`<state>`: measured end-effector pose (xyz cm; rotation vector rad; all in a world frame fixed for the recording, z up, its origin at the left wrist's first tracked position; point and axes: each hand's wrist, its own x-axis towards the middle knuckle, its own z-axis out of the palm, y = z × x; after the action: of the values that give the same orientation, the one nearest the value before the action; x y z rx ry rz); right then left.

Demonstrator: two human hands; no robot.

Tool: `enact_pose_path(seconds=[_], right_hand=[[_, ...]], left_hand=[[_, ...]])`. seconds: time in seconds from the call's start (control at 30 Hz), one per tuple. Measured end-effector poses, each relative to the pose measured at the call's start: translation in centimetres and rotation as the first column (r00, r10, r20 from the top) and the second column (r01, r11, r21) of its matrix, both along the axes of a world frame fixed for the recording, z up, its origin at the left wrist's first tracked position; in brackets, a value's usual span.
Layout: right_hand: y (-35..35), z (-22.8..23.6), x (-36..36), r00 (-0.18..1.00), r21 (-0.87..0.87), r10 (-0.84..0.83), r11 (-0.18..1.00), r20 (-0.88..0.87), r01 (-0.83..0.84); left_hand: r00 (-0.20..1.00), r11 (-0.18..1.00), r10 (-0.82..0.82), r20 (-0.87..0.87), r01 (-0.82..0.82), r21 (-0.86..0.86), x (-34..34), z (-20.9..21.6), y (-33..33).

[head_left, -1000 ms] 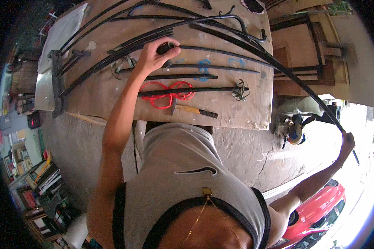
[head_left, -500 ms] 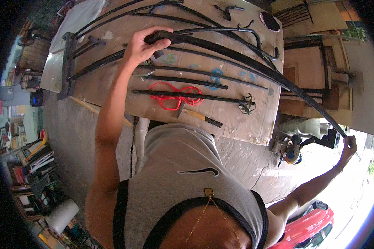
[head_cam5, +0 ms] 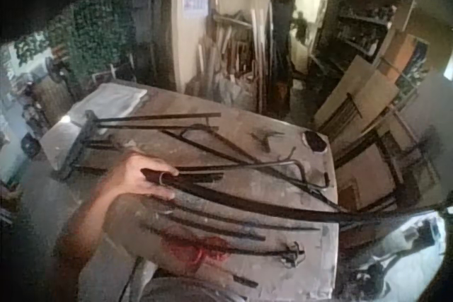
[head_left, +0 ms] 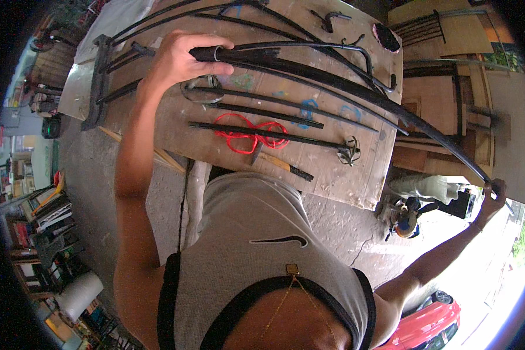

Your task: The person assembles a metal frame by connecting multiple black metal rods and curved pieces on a workbench. They repeatedly pick up rods, align them, and insert them into joints, occasionally lifting the partially assembled frame to test stability.

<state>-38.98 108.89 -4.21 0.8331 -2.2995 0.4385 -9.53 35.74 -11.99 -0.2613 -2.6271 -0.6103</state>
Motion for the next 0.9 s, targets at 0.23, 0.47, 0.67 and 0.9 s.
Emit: enact_pose_path(seconds=[0.23, 0.47, 0.67, 0.9], right_hand=[[2.1, -2.0, -1.8, 0.961, -0.039, -0.053, 0.997, 0.272, 0.066], [1.3, -1.0, -0.4, 1.000, -0.056, -0.026, 0.998, 0.007, 0.027], [3.5, 0.1, 2.3, 0.973, -0.160, -0.229, 0.960, 0.022, 0.230], [4.2, -2.4, 2.9, 0.936, -0.014, -0.321, 0.945, 0.143, 0.326]], left_hand=[[0.986, 0.957, 0.140, -0.094, -0.159, -0.244, 1.4, 0.4, 0.7], [0.974, 0.968, 0.224, 0.040, -0.218, -0.127, 2.0, -0.7, -0.7], [0.981, 0.971, 0.123, -0.152, -0.088, 0.220, 2.7, -2.4, -3.3], [0.973, 0.960, 0.022, -0.229, 0.043, 0.277, 3.5, -1.2, -2.4]])
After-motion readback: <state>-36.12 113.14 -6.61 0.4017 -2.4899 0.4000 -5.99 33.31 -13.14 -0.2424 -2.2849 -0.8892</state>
